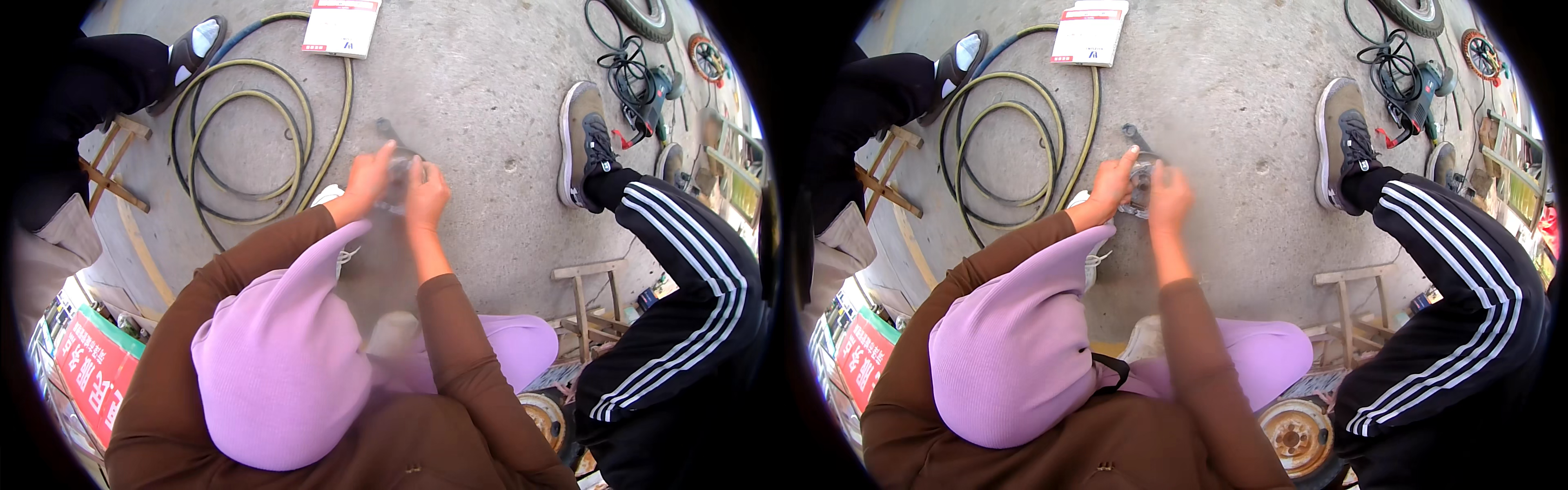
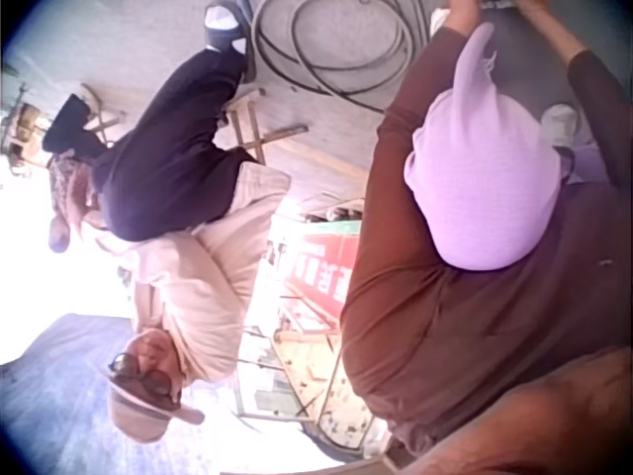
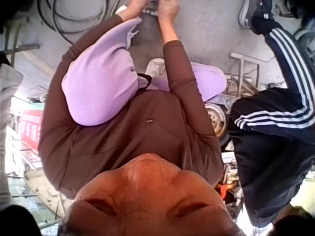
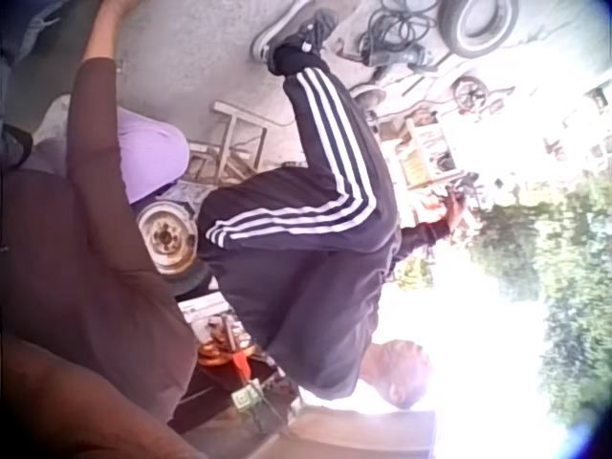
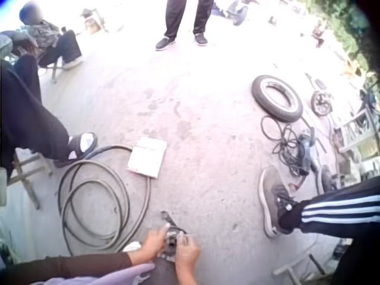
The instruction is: The person removes a metal part from the rear of a scooter, sits on the ground, and cleans it with a cloth. They then open a box, take out a new part, and install it into the cleaned metal housing. Finally, they reattach the assembly to the scooter.
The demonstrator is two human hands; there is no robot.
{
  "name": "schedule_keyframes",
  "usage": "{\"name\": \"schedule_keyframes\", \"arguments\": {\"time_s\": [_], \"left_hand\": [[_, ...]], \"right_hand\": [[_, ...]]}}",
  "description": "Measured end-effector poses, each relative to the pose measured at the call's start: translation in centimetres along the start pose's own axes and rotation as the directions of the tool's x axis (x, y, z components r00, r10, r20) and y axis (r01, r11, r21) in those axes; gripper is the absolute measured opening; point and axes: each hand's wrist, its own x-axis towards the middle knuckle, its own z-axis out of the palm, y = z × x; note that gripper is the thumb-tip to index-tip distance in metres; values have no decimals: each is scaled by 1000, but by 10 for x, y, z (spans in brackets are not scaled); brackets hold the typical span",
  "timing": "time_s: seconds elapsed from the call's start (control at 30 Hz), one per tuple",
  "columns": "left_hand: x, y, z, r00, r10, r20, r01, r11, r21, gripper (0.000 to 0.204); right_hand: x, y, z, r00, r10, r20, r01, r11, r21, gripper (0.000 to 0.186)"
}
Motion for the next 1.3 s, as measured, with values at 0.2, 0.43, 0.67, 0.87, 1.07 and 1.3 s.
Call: {"name": "schedule_keyframes", "arguments": {"time_s": [0.2,0.43,0.67,0.87,1.07,1.3], "left_hand": [[-12,14,2,995,-81,53,88,981,-171,57],[-7,8,2,999,-16,32,20,990,-142,56],[-7,10,0,940,340,-37,-323,918,230,42],[-14,14,-3,679,719,150,-604,429,672,30],[-10,9,0,619,784,34,-571,420,706,45],[6,-12,-2,624,780,57,-552,388,738,45]], "right_hand": [[5,-5,-4,979,-193,70,205,902,-381,19],[9,17,7,968,-251,5,232,888,-398,19],[8,21,9,971,-232,61,238,902,-361,17],[9,25,10,969,-239,58,244,904,-352,16],[11,23,8,969,-233,78,246,918,-311,18],[10,21,8,968,-210,137,242,923,-298,23]]}}
